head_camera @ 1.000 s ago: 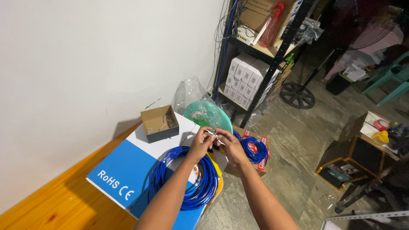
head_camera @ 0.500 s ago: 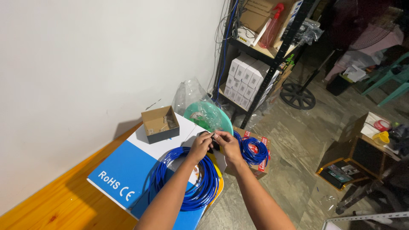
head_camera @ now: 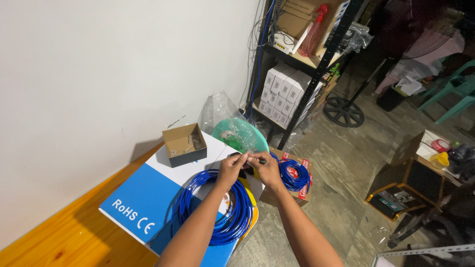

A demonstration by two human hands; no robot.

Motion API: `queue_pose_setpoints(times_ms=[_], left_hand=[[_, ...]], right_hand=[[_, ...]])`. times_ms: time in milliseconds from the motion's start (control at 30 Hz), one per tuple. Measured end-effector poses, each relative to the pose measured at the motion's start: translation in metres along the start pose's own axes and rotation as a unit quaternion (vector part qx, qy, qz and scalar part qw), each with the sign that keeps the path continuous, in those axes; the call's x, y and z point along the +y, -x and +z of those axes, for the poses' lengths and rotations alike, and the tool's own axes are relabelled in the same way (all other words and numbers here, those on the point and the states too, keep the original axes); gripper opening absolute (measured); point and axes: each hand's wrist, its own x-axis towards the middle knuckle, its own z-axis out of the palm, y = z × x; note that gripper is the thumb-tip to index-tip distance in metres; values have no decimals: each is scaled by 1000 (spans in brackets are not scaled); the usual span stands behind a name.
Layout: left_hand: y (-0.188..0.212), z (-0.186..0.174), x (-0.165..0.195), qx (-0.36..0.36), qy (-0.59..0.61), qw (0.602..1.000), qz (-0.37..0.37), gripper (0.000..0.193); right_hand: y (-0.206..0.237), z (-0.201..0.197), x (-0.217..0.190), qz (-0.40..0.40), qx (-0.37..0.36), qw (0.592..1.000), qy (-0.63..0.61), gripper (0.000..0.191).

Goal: The person uses a yellow-handled crimping tool to crimp connectors onto the ends of blue network cables, working over a product box on a workbench. They handle coiled cables, position a connector on the cable end, and squeeze the crimping tool repeatedly, working on cable ends one at a time.

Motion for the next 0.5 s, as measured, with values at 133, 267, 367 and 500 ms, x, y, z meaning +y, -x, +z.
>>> queue_pose_setpoints(times_ms=[133, 267, 367, 500], left_hand=[[-2, 0, -2, 4, 114, 993, -43, 40], [-2, 4, -2, -9, -30, 999, -21, 33], [-3, 5, -3, -14, -2, 1000, -7, 29], [-5, 6, -6, -22, 35, 999, 10, 20]], right_hand=[[3, -4, 2, 47, 0, 997, -62, 17], [7, -10, -4, 39, -9, 999, -1, 16], [11, -13, -9, 53, -24, 997, -46, 26], [10, -19, -11, 15, -49, 999, 4, 23]])
